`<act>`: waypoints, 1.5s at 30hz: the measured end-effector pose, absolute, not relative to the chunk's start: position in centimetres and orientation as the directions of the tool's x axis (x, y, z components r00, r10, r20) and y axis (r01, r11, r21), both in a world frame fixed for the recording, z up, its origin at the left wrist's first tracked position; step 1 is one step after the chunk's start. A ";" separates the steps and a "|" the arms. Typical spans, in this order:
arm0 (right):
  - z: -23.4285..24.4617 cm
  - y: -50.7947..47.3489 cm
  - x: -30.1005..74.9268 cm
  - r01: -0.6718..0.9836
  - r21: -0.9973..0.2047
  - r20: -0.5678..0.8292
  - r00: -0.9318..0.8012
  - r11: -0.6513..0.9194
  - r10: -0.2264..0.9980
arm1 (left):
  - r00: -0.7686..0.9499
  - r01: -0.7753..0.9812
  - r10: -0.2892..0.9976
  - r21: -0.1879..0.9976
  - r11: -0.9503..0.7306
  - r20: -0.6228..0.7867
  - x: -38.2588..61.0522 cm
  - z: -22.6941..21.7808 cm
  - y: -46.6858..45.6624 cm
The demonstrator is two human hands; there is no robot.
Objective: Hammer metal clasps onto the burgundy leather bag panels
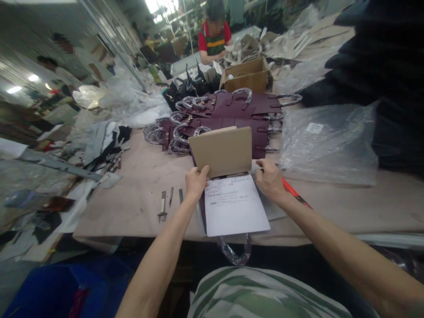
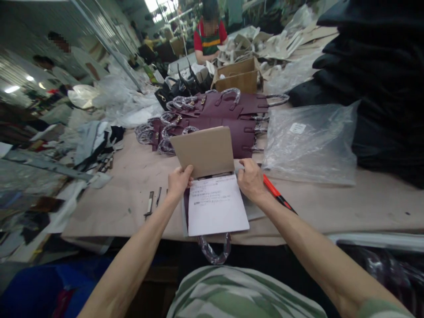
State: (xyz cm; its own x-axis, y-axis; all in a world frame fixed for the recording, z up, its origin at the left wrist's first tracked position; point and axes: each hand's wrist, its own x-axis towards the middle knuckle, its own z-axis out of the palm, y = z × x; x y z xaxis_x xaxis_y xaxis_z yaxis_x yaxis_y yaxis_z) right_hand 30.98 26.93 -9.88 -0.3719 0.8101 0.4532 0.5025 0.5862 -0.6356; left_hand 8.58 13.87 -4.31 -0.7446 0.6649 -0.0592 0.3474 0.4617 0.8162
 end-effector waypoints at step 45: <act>-5.5 16.2 34.0 0.334 -0.862 -0.065 -0.819 0.381 0.570 | 0.088 0.968 0.927 0.190 -0.166 0.365 16.7 -7.3 3.2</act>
